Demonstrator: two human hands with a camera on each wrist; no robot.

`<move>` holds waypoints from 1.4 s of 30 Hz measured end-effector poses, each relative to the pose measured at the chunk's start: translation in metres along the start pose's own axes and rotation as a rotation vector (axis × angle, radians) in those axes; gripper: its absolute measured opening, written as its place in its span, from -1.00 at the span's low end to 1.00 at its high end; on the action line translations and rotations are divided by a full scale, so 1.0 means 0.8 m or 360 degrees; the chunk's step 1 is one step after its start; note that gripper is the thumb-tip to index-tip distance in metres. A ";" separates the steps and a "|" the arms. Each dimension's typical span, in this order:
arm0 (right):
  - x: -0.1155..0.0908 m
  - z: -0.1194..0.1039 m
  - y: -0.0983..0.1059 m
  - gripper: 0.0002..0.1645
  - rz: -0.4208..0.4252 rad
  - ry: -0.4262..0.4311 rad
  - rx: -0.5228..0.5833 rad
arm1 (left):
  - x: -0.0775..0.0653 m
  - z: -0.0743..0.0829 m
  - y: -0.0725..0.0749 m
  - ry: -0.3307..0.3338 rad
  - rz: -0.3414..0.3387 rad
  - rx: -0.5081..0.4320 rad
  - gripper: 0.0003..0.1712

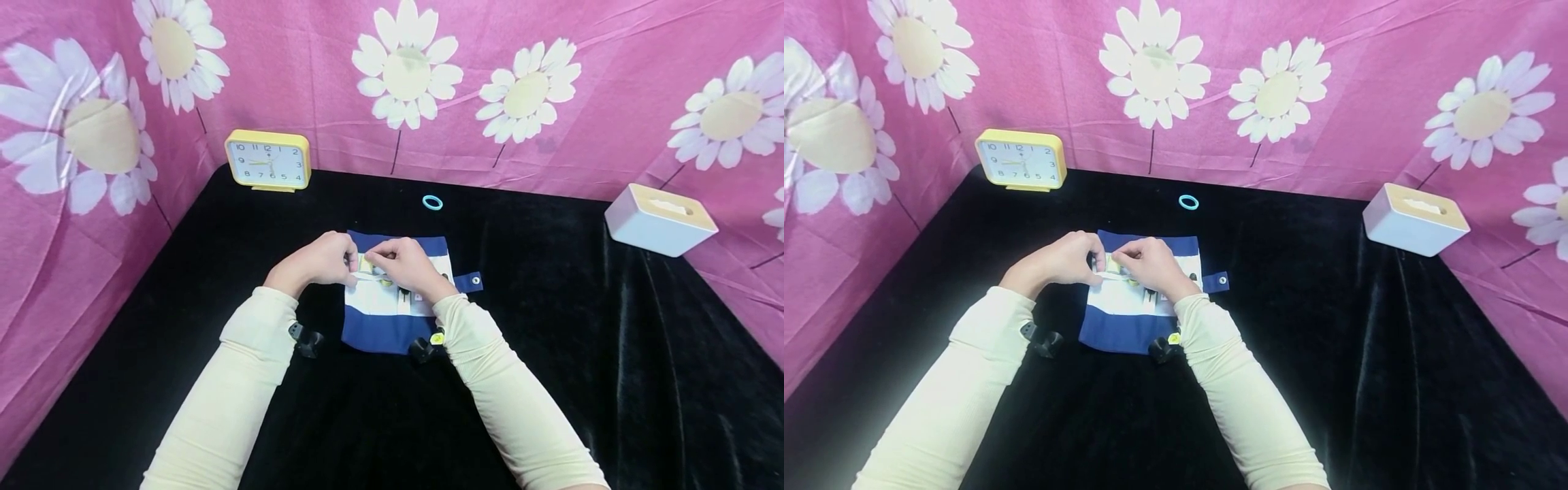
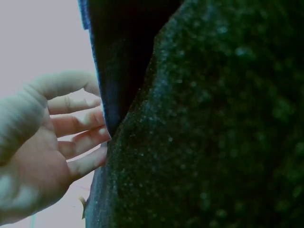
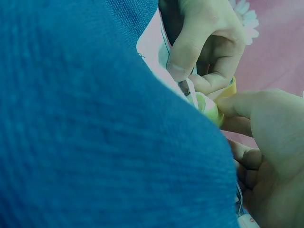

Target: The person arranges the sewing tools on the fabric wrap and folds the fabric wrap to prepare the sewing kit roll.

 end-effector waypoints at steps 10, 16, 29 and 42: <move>0.001 0.001 0.000 -0.73 -0.0042 -0.0016 -0.0052 | 0.001 0.004 0.001 -0.0079 0.0007 -0.0063 -0.85; 0.001 0.000 0.002 -0.73 -0.0029 -0.0017 -0.0086 | 0.003 0.002 0.002 -0.0120 0.0008 -0.0151 -0.90; 0.001 0.003 -0.001 -0.71 -0.0035 -0.0037 -0.0070 | 0.003 -0.003 -0.001 -0.0123 0.0001 -0.0240 -0.92; 0.002 0.004 -0.010 -0.74 -0.0205 0.0002 0.0018 | 0.002 -0.008 0.000 -0.0096 0.0035 -0.0252 -0.91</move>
Point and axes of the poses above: each hand's wrist, its own x-axis towards the middle knuckle, its own y-axis out of the back of the hand, z = x × y, the point moved 10 cm from there along x, towards the middle knuckle, and after that the axes turned 11 degrees about -z, right-handed, at the moved point
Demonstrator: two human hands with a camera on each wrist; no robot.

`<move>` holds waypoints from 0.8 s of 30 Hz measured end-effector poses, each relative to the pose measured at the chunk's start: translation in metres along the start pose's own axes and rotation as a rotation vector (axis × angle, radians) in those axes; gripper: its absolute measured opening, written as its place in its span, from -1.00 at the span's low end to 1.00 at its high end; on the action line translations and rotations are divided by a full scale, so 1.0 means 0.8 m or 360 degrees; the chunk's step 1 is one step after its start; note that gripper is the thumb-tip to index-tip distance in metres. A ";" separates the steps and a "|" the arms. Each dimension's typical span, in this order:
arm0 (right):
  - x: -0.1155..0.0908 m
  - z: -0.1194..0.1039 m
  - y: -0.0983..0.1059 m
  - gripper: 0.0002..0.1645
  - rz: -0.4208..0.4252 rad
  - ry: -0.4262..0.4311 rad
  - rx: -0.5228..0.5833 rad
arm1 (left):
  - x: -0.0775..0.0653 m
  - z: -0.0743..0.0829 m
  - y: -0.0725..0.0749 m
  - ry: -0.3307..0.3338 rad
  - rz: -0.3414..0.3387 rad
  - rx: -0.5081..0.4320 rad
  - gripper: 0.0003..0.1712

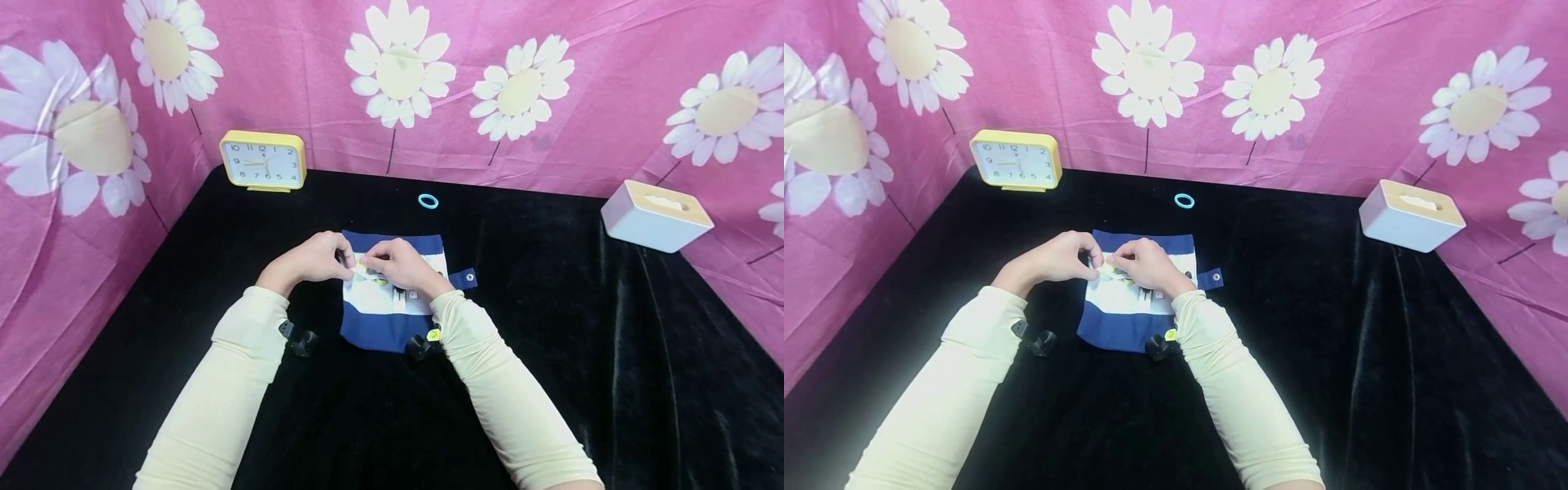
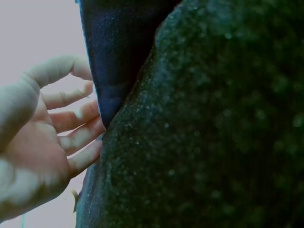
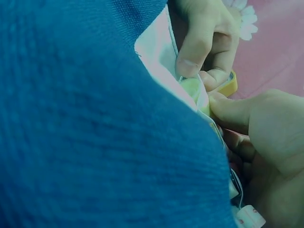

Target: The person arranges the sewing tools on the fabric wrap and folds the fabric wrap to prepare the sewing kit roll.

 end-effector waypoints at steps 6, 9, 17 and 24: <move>0.001 0.003 -0.005 -0.73 -0.0101 -0.0009 0.0028 | 0.000 -0.005 -0.002 0.0006 -0.0036 -0.0049 -0.91; 0.000 0.002 -0.006 -0.74 -0.0127 0.0002 0.0037 | -0.001 -0.005 -0.002 0.0014 -0.0049 -0.0059 -0.89; -0.001 -0.001 -0.008 -0.76 -0.0165 0.0029 0.0047 | -0.003 -0.004 -0.001 0.0035 -0.0033 -0.0057 -0.89; 0.000 0.003 -0.009 -0.76 -0.0166 0.0010 0.0082 | -0.004 -0.006 -0.002 0.0099 -0.0028 -0.0101 -0.91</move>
Point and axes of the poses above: each hand's wrist, its own x-axis towards the middle knuckle, its own y-axis out of the back of the hand, z = x × y, the point moved 10 cm from there along x, towards the middle knuckle, and after that the axes turned 11 degrees about -z, right-handed, at the moved point
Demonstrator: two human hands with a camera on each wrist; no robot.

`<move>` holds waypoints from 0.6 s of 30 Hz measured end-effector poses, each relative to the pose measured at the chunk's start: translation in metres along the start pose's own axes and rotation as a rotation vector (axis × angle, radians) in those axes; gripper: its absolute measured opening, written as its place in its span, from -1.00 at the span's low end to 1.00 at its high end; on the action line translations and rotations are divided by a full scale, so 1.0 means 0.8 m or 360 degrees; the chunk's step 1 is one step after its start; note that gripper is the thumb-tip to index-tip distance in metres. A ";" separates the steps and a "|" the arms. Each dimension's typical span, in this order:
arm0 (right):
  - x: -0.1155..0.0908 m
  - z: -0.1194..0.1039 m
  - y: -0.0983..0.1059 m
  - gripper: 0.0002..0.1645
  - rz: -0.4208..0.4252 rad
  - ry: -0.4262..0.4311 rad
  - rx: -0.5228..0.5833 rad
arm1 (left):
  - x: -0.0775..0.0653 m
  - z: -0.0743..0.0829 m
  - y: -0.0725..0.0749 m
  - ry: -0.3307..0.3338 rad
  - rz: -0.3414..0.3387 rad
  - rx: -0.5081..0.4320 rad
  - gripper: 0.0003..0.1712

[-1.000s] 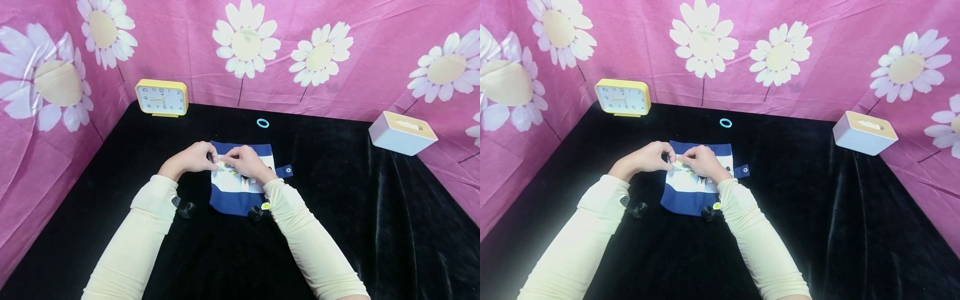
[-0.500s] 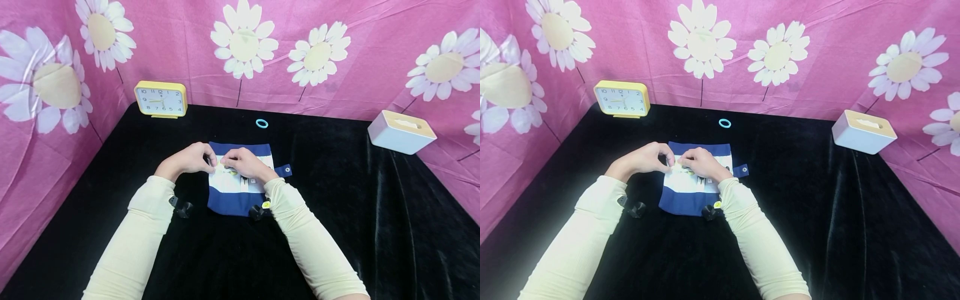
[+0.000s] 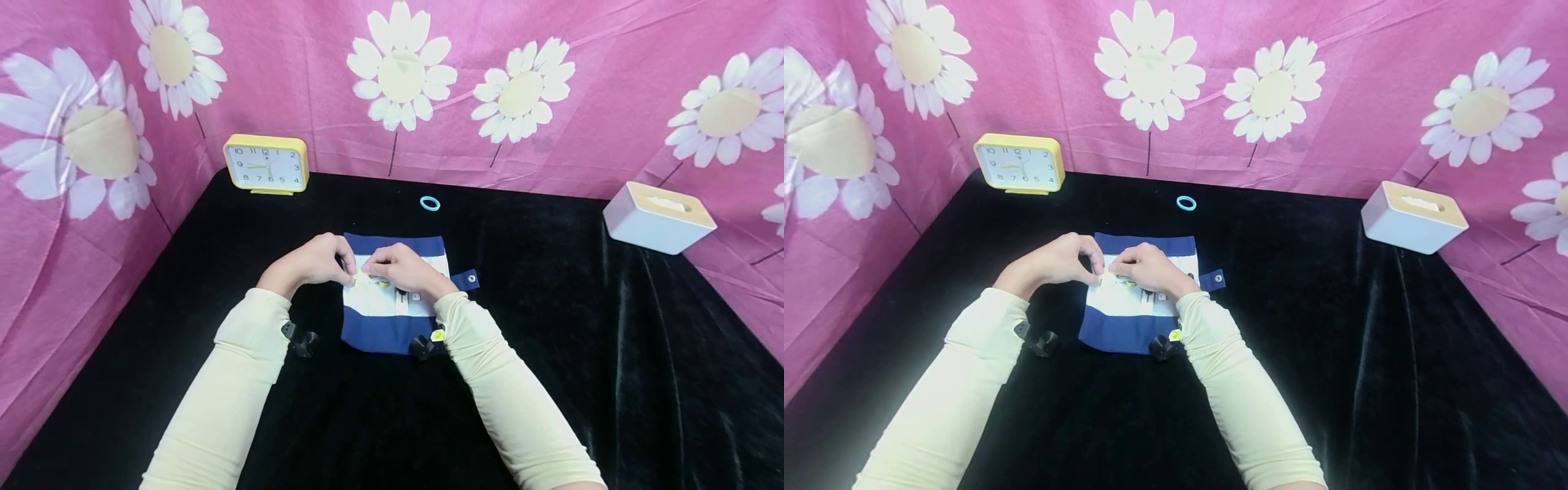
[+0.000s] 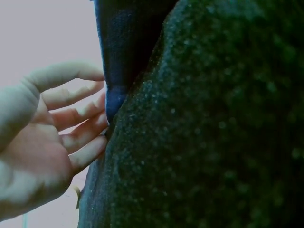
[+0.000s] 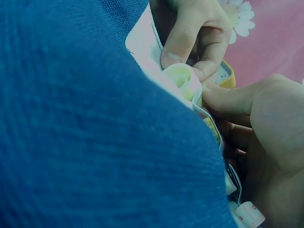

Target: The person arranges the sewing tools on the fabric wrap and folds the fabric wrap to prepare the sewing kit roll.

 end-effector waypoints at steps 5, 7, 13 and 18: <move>-0.002 0.002 0.000 -0.75 0.0026 -0.0037 0.0014 | -0.001 0.002 0.001 -0.0010 0.0018 0.0019 -0.91; -0.003 0.004 0.001 -0.75 0.0055 -0.0059 0.0035 | -0.001 0.003 0.000 -0.0017 0.0022 0.0027 -0.91; -0.006 0.003 0.015 -0.71 0.0181 -0.0032 0.0149 | -0.001 0.000 0.001 0.0006 0.0027 0.0020 -0.90; -0.025 -0.001 0.047 -0.68 0.0403 -0.0003 0.0217 | -0.002 0.001 0.002 -0.0005 0.0038 0.0042 -0.90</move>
Point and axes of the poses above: each hand's wrist, its own x-axis towards the middle knuckle, its own y-axis out of the back of the hand, z = x × y, the point moved 10 cm from there along x, towards the middle knuckle, and after that the axes turned 11 degrees about -z, right-handed, at the moved point
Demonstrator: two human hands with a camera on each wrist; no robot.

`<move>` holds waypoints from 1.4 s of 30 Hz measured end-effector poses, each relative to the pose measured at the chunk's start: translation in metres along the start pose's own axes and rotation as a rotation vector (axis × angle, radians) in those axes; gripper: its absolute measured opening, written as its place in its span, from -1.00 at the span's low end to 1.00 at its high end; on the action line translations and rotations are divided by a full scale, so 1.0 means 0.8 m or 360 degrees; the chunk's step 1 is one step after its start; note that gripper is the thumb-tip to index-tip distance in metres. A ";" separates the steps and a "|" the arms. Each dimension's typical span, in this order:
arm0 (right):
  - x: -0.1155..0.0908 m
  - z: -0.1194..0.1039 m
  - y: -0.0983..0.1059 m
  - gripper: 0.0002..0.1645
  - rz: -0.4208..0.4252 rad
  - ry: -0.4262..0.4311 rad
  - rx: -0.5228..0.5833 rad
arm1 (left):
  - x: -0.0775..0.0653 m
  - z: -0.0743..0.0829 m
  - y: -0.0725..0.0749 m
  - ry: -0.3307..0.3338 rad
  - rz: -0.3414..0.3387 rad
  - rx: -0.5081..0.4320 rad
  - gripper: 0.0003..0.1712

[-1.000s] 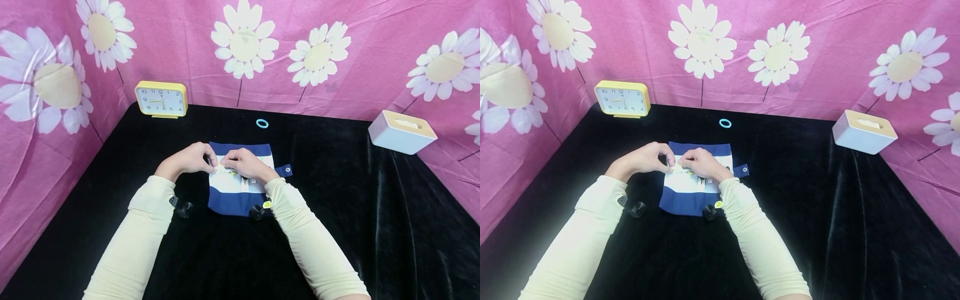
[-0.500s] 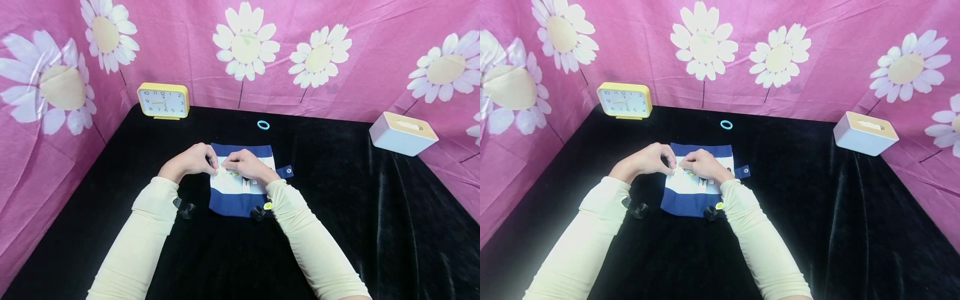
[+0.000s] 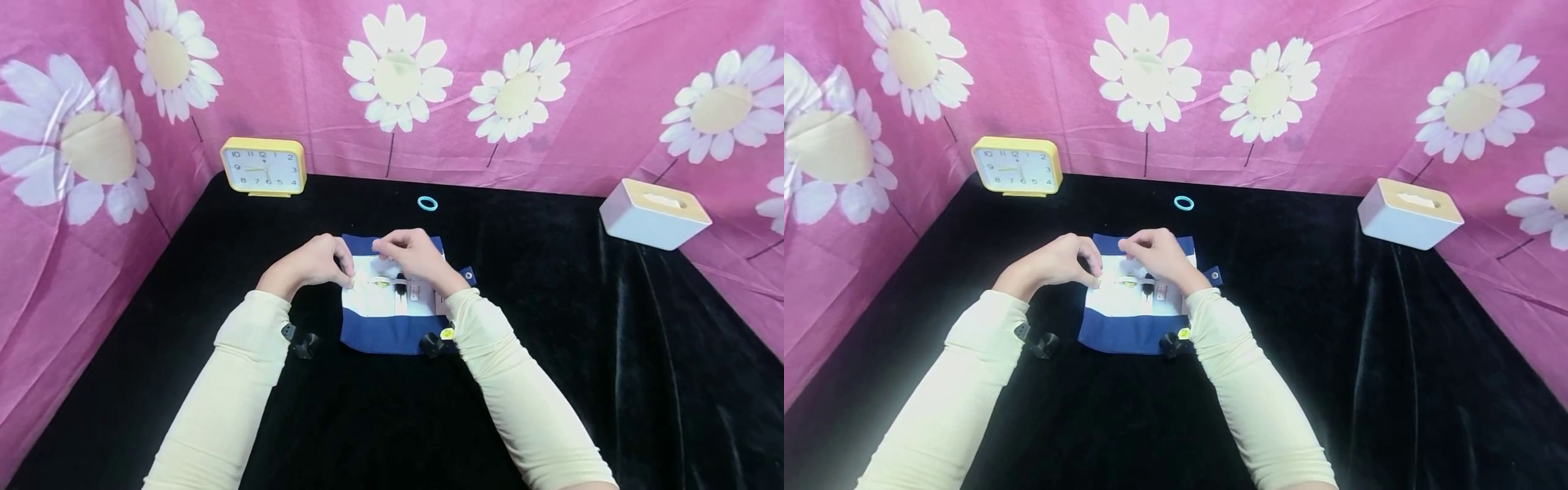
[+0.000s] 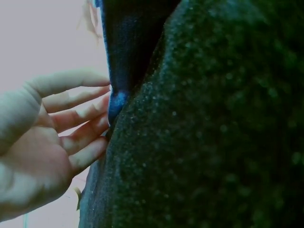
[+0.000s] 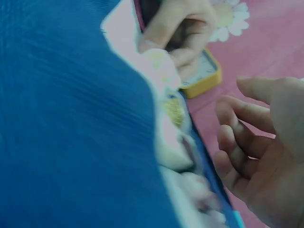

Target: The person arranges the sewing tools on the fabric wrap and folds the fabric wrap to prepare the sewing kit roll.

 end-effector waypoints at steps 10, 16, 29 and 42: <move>-0.054 0.005 0.071 -0.76 0.0220 -0.0039 -0.0180 | 0.000 -0.001 0.000 -0.0052 -0.0051 0.0004 -0.89; -0.096 0.025 0.093 -0.78 0.0227 -0.0139 -0.0261 | 0.000 0.004 0.001 -0.0187 -0.0070 0.0024 -0.89; -0.169 0.070 0.076 -0.70 -0.0050 -0.0309 0.0168 | 0.001 -0.014 0.028 -0.0093 0.0325 -0.0190 -0.73; -0.186 0.099 0.033 -0.32 -0.0352 -0.0444 0.0433 | 0.011 -0.029 0.015 0.0042 0.0240 -0.0319 -0.39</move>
Point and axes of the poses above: each hand's wrist, its own x-axis towards the middle knuckle, its own y-axis out of the back of the hand, z = x × y, the point moved 10 cm from there along x, towards the middle knuckle, and after that the axes turned 11 degrees about -z, right-handed, at the moved point
